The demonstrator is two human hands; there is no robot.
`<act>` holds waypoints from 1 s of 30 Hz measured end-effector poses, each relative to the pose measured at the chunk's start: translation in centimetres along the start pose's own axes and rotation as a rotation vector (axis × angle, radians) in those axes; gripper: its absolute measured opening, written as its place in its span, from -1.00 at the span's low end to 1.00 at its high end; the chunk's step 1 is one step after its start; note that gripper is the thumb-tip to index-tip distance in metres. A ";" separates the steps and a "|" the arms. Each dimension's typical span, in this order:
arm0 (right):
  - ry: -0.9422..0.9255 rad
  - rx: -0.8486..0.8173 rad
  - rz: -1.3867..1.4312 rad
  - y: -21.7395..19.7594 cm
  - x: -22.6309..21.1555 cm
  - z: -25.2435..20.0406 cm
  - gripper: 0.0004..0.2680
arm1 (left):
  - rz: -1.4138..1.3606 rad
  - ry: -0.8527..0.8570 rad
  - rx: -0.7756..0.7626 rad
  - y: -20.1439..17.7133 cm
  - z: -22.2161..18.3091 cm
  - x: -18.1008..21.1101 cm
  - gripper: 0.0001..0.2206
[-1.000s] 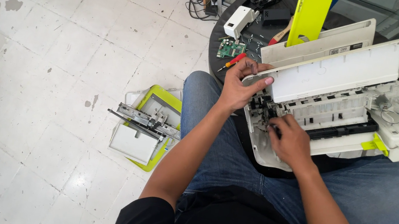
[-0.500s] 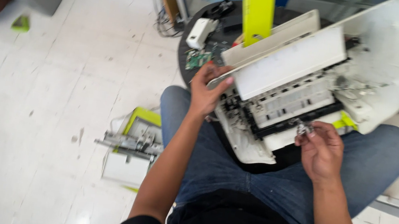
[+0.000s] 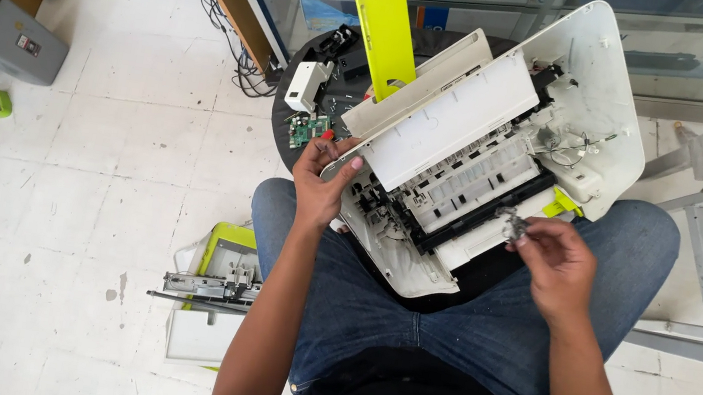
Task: The person is performing internal maintenance on a printer, which involves unscrewing components, removing internal parts, and cleaning the mechanism with a cloth.
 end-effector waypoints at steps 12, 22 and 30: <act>-0.077 0.211 -0.185 -4.4 -3.7 2.2 -0.86 | 0.163 -0.028 0.015 -0.9 -0.1 -1.4 -0.73; -0.562 0.745 -0.864 -23.9 -12.8 -0.3 -0.82 | 0.371 0.068 -0.038 -0.4 0.3 0.4 -0.69; -0.409 0.760 -1.572 -36.0 -5.4 -2.8 -0.88 | 0.350 0.081 0.040 -1.1 0.3 -1.4 -0.71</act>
Point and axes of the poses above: each hand's wrist, its own z-axis towards the middle knuckle, its own y-axis out of the palm, x = y × z, the point moved 5 cm from there along z, towards the middle knuckle, and after that the axes turned 11 degrees about x, right-handed, at the moved point
